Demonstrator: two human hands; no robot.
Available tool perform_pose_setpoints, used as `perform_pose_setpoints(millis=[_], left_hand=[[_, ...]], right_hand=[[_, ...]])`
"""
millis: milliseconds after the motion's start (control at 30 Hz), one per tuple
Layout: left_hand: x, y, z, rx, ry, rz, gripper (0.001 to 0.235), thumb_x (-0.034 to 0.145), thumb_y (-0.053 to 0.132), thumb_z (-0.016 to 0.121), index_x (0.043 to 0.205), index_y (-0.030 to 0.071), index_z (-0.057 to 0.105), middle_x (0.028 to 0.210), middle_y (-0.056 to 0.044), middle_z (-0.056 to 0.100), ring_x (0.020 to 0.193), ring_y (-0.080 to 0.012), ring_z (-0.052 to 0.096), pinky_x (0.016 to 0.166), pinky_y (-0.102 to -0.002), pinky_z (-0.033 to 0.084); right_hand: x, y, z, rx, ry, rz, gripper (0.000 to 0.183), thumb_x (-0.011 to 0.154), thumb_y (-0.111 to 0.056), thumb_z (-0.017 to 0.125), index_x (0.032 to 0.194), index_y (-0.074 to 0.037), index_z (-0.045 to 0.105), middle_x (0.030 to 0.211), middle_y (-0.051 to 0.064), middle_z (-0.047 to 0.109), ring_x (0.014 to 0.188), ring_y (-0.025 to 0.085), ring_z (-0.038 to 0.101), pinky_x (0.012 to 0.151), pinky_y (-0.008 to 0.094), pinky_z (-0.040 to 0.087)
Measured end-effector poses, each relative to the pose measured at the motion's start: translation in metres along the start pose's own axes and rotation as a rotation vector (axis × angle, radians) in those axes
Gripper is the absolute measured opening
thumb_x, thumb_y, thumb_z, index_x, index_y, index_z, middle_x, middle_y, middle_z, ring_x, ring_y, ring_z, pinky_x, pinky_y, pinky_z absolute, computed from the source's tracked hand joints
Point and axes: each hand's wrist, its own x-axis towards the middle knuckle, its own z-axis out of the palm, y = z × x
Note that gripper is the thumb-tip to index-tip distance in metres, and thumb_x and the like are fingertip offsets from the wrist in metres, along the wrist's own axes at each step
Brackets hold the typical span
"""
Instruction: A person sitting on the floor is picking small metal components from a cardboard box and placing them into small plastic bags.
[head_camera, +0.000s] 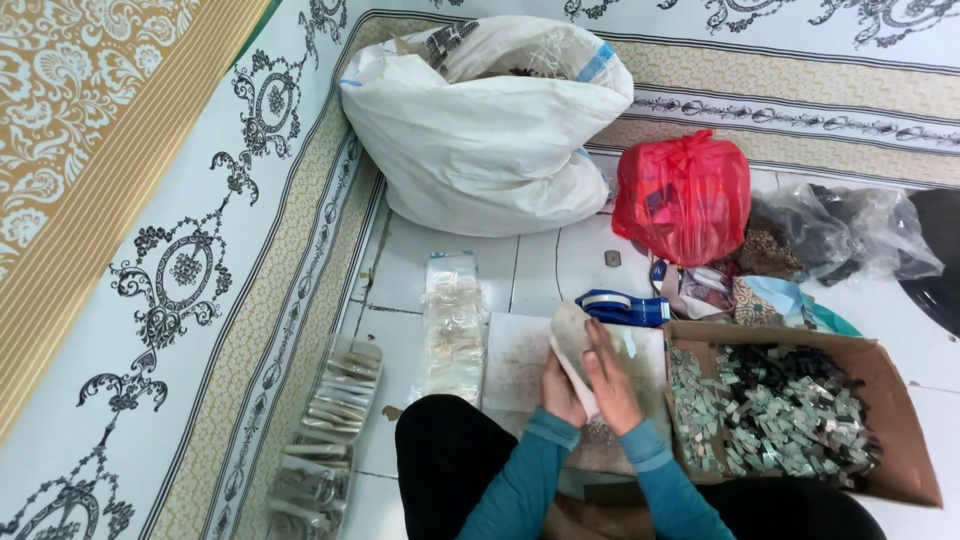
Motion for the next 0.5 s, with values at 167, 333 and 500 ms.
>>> perform_pose_setpoints(millis=[167,333,500], left_hand=[[-0.055,-0.024,0.001,0.534,-0.054,0.235,0.069,0.102,0.057,0.028,0.159,0.018,0.021,0.166,-0.006,0.017,0.151,-0.0240,0.017,0.123,-0.043,0.019],[-0.073,-0.028,0.009,0.656,-0.150,0.406,0.064,0.103,0.052,0.031,0.154,0.014,0.042,0.163,-0.009,0.039,0.153,-0.0232,0.031,0.127,-0.040,0.019],[-0.065,-0.098,-0.019,0.778,-0.016,0.396,0.051,0.104,0.045,0.039,0.143,0.014,0.047,0.145,-0.009,0.045,0.138,-0.0257,0.041,0.117,-0.041,0.027]], right_hand=[[-0.053,-0.043,0.024,0.490,-0.015,0.387,0.089,0.095,-0.064,0.032,0.161,-0.005,0.023,0.167,0.022,0.018,0.156,0.037,0.016,0.129,0.050,0.014],[-0.072,-0.024,0.026,0.767,0.020,0.520,0.096,0.086,-0.068,0.036,0.160,-0.008,0.034,0.166,0.012,0.039,0.153,0.026,0.037,0.127,0.037,0.030],[-0.074,-0.083,-0.006,0.729,0.240,0.563,0.095,0.097,-0.071,0.044,0.156,0.003,0.040,0.164,0.028,0.030,0.151,0.043,0.032,0.128,0.051,0.023]])
